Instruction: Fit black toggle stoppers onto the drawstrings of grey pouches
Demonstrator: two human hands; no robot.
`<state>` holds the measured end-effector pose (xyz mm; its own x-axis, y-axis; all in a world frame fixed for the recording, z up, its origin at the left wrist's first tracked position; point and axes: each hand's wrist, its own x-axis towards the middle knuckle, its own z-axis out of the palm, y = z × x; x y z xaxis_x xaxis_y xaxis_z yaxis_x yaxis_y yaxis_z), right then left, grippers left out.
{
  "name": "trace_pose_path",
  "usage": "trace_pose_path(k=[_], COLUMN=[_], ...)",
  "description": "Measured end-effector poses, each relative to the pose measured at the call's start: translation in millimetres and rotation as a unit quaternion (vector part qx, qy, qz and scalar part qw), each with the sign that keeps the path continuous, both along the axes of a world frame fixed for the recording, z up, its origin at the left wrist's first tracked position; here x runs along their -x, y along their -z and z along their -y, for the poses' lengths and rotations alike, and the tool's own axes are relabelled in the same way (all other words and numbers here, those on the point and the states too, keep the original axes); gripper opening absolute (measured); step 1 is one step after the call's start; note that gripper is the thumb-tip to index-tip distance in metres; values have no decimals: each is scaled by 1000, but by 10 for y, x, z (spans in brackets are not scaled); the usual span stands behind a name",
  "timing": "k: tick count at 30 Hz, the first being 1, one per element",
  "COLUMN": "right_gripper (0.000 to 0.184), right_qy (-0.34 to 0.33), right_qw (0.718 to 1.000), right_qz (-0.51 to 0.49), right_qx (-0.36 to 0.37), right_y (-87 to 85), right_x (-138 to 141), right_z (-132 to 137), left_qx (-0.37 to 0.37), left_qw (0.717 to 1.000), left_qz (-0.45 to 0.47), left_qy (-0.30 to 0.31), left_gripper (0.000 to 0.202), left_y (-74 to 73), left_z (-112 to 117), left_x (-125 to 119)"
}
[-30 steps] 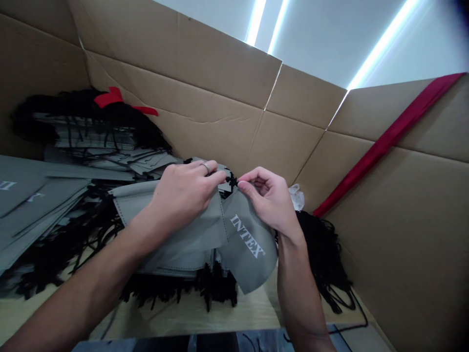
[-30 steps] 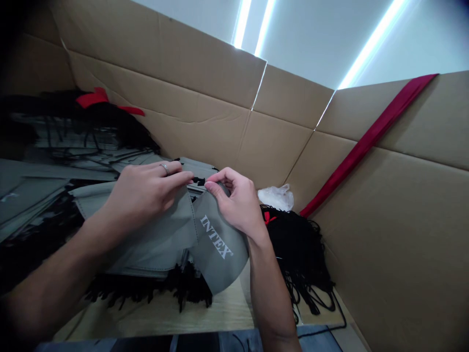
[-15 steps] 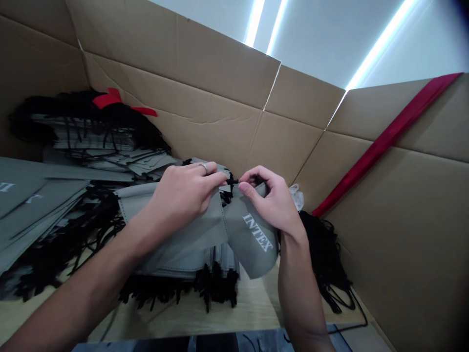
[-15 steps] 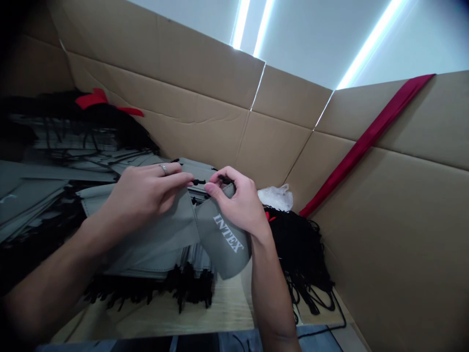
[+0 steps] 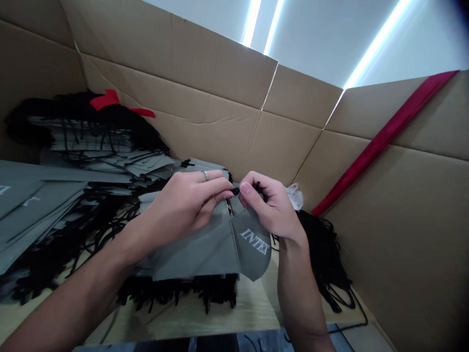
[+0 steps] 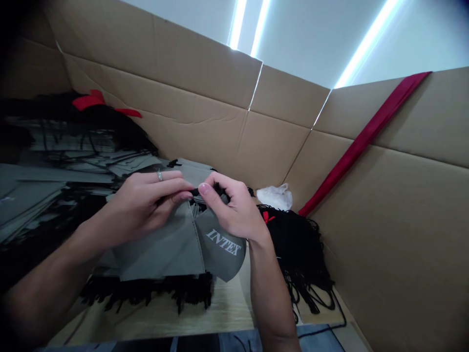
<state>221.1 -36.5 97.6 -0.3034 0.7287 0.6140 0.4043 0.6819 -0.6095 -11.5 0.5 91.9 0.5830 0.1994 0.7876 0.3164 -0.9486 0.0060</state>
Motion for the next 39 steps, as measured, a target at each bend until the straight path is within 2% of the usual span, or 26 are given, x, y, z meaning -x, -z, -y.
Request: trace_pose_path(k=[5, 10, 14, 19, 21, 25, 28, 32, 34, 39], right_gripper=[40, 47, 44, 61, 60, 38, 29, 14, 17, 31], right_qy=[-63, -71, -80, 9, 26, 36, 61, 53, 79, 137], right_qw=[996, 993, 992, 997, 996, 997, 998, 993, 989, 985], right_qz=[-61, -93, -91, -69, -77, -61, -16, 88, 110, 89], right_qx=[11, 30, 35, 16, 21, 12, 12, -56, -63, -47], right_y=[25, 63, 47, 3, -4, -31, -72, -108, -104, -61], right_x=[9, 65, 50, -46, -70, -109, -139, -139, -114, -47], right_z=[14, -23, -20, 72, 98, 127, 158, 202, 219, 234], left_qx=[35, 45, 39, 20, 5, -7, -13, -35, -56, -117], left_qw=[997, 995, 996, 999, 999, 999, 999, 996, 992, 979], left_qz=[39, 63, 70, 49, 39, 15, 7, -9, -22, -61], left_qy=[58, 58, 44, 2, -9, -27, -46, -87, -113, -157], left_gripper=[21, 22, 22, 18, 18, 21, 22, 23, 24, 30], left_y=[-42, -48, -69, -80, -64, -23, -3, 9, 11, 2], left_z=[84, 96, 87, 36, 5, -31, -45, -69, -75, -67], left_x=[32, 51, 88, 118, 106, 82, 80, 77, 75, 67])
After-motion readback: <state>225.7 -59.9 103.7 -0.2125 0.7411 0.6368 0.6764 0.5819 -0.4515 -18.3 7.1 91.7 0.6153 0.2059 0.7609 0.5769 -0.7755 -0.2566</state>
